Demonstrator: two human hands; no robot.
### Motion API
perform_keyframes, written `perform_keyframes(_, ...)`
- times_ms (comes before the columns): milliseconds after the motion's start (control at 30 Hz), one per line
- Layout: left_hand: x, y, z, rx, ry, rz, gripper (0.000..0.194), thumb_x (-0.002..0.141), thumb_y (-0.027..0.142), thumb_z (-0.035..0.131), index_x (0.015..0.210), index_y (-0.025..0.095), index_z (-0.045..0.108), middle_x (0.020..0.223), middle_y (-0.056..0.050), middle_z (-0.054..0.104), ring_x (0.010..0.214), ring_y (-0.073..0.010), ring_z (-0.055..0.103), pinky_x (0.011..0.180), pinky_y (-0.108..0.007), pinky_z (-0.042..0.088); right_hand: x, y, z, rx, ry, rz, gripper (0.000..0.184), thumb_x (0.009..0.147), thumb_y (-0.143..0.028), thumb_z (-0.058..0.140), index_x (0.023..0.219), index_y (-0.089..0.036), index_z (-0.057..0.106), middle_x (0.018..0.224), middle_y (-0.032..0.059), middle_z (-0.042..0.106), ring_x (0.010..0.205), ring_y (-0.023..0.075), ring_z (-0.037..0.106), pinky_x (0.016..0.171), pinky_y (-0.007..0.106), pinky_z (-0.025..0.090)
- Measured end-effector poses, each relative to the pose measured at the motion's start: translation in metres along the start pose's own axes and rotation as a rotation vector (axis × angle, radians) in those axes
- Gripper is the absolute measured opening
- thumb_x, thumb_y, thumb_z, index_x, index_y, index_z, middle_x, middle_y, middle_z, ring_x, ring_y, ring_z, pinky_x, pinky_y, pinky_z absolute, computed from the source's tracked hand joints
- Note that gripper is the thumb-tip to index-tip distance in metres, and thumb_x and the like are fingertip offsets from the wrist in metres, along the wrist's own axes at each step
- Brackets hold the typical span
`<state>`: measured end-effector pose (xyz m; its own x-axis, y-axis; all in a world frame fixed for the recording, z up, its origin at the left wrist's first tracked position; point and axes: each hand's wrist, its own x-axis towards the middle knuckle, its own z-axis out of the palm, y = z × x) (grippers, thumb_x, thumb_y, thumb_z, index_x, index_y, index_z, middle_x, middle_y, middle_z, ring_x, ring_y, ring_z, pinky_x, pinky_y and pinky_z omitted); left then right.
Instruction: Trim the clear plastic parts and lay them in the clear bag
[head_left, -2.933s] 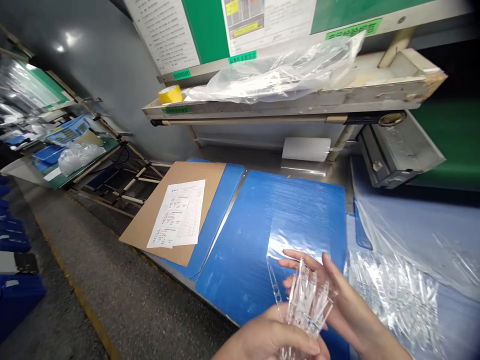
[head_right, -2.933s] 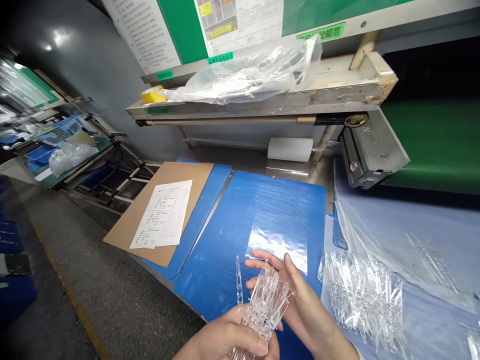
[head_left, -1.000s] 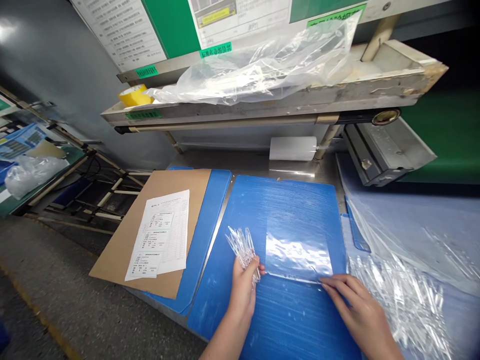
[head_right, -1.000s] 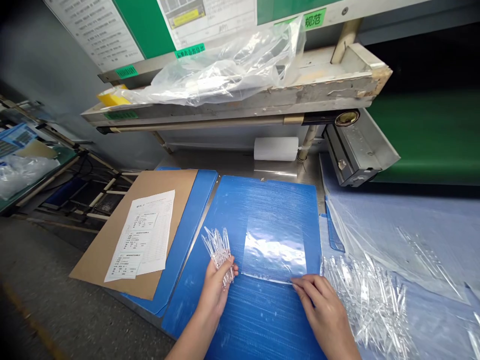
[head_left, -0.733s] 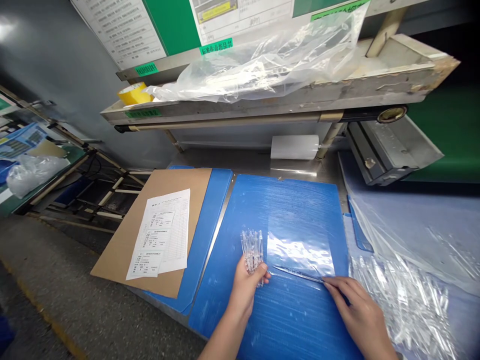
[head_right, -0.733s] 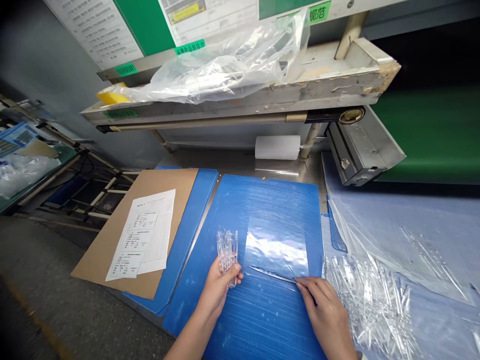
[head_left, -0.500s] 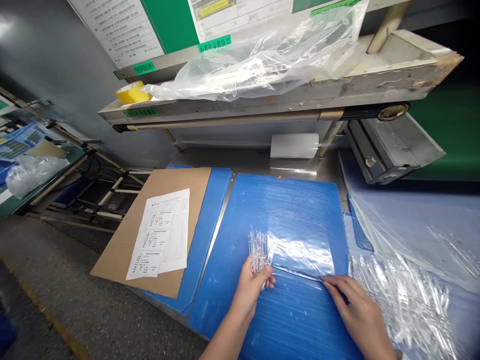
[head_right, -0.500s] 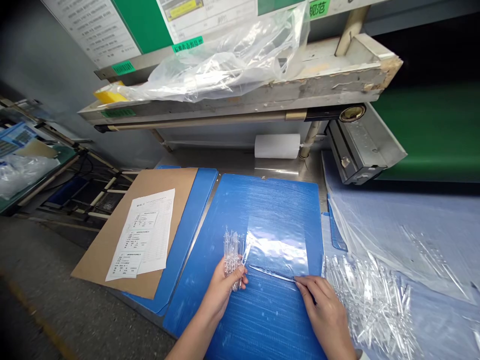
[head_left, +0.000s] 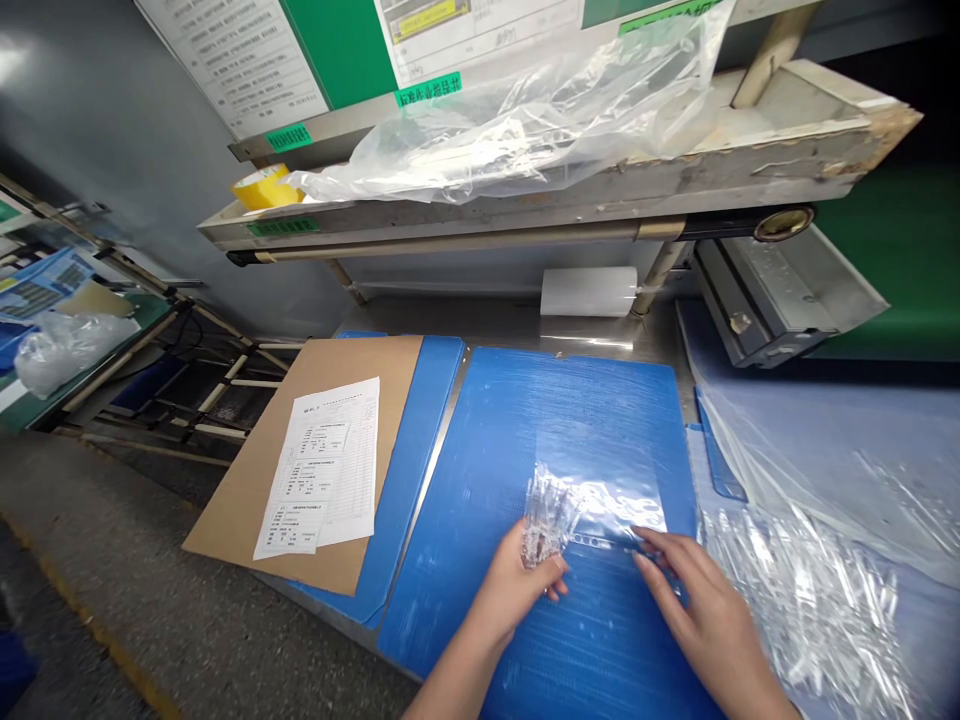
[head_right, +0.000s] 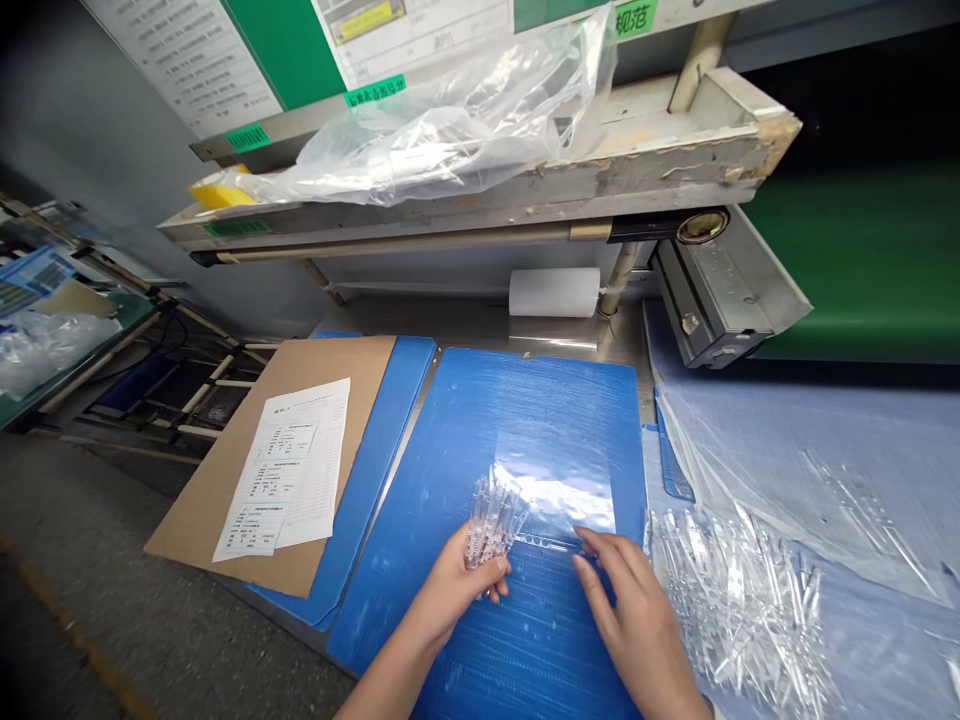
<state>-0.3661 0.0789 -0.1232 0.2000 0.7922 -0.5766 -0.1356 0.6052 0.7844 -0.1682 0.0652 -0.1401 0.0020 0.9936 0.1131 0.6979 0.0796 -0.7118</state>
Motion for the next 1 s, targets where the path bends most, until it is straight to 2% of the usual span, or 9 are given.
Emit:
perform_keyframes(133, -0.002, -0.002, 0.005, 0.141, -0.150, 0.005, 0.040, 0.068, 0.026, 0.066, 0.104, 0.014, 0.054, 0.065, 0.002, 0.054, 0.052, -0.0089, 0.051, 0.051, -0.021, 0.040, 0.027, -0.030, -0.004, 0.166, -0.149, 0.122, 0.033, 0.085, -0.045, 0.040, 0.102, -0.023, 0.056, 0.068, -0.0001, 0.060, 0.059, 0.0155, 0.058, 0.056, 0.026, 0.045)
perform_keyframes(233, -0.004, -0.003, 0.005, 0.200, -0.234, 0.020, 0.036, 0.069, 0.022, 0.064, 0.103, 0.015, 0.056, 0.064, 0.003, 0.052, 0.052, -0.0081, 0.049, 0.053, -0.021, 0.040, 0.041, -0.032, -0.005, 0.276, -0.275, 0.148, 0.030, 0.084, -0.047, 0.042, 0.085, -0.021, 0.058, 0.066, -0.0002, 0.059, 0.061, 0.0155, 0.056, 0.058, 0.026, 0.044)
perform_keyframes(300, -0.005, -0.002, 0.003, 0.168, -0.254, -0.001, 0.040, 0.068, 0.027, 0.066, 0.105, 0.014, 0.054, 0.064, 0.003, 0.052, 0.052, -0.0081, 0.049, 0.052, -0.021, 0.040, 0.044, -0.025, -0.005, 0.341, -0.298, 0.181, 0.029, 0.081, -0.048, 0.046, 0.079, -0.021, 0.057, 0.064, -0.0002, 0.059, 0.060, 0.0158, 0.056, 0.058, 0.026, 0.045)
perform_keyframes(433, -0.003, 0.000, 0.001, 0.081, -0.205, -0.053, 0.052, 0.068, 0.039, 0.067, 0.109, 0.013, 0.050, 0.065, 0.002, 0.055, 0.049, -0.0075, 0.050, 0.048, -0.020, 0.038, 0.041, -0.015, -0.006, 0.426, -0.288, 0.261, 0.030, 0.080, -0.048, 0.047, 0.083, -0.021, 0.057, 0.061, -0.0004, 0.057, 0.060, 0.0164, 0.057, 0.057, 0.026, 0.046)
perform_keyframes(500, -0.002, 0.001, 0.002, 0.087, -0.182, -0.064, 0.051, 0.068, 0.038, 0.067, 0.109, 0.013, 0.050, 0.064, 0.002, 0.055, 0.047, -0.0066, 0.048, 0.047, -0.019, 0.038, 0.039, -0.015, -0.006, 0.398, -0.278, 0.262, 0.029, 0.081, -0.048, 0.048, 0.087, -0.021, 0.058, 0.070, 0.0016, 0.061, 0.066, 0.0171, 0.059, 0.060, 0.027, 0.047)
perform_keyframes(633, -0.001, 0.002, 0.006, 0.086, -0.212, -0.099, 0.048, 0.066, 0.031, 0.069, 0.107, 0.013, 0.051, 0.059, 0.004, 0.055, 0.043, -0.0062, 0.047, 0.045, -0.019, 0.038, 0.037, -0.021, -0.007, 0.290, -0.252, 0.183, 0.030, 0.079, -0.045, 0.051, 0.098, -0.023, 0.058, 0.081, 0.0030, 0.065, 0.072, 0.0176, 0.061, 0.067, 0.028, 0.048)
perform_keyframes(767, -0.002, 0.003, 0.006, -0.015, -0.239, -0.141, 0.050, 0.064, 0.032, 0.070, 0.105, 0.013, 0.051, 0.061, 0.003, 0.057, 0.044, -0.0064, 0.049, 0.044, -0.019, 0.038, 0.032, -0.021, -0.012, 0.198, -0.075, 0.146, 0.025, 0.084, -0.043, 0.044, 0.088, -0.023, 0.059, 0.089, 0.0054, 0.065, 0.082, 0.0196, 0.061, 0.069, 0.028, 0.047)
perform_keyframes(833, -0.003, 0.003, 0.007, -0.055, -0.233, -0.146, 0.050, 0.063, 0.032, 0.071, 0.104, 0.012, 0.051, 0.063, 0.002, 0.058, 0.045, -0.0062, 0.049, 0.044, -0.018, 0.037, 0.029, -0.023, -0.016, 0.142, -0.037, 0.130, 0.025, 0.084, -0.043, 0.043, 0.083, -0.024, 0.059, 0.086, 0.0050, 0.064, 0.081, 0.0197, 0.060, 0.067, 0.028, 0.046)
perform_keyframes(1000, -0.004, 0.001, 0.011, 0.013, -0.254, -0.131, 0.045, 0.063, 0.025, 0.068, 0.104, 0.014, 0.052, 0.062, 0.003, 0.057, 0.043, -0.0055, 0.047, 0.044, -0.018, 0.037, 0.041, -0.039, -0.022, 0.172, -0.099, 0.166, 0.029, 0.082, -0.046, 0.044, 0.091, -0.023, 0.059, 0.075, 0.0032, 0.064, 0.067, 0.0170, 0.060, 0.058, 0.026, 0.046)
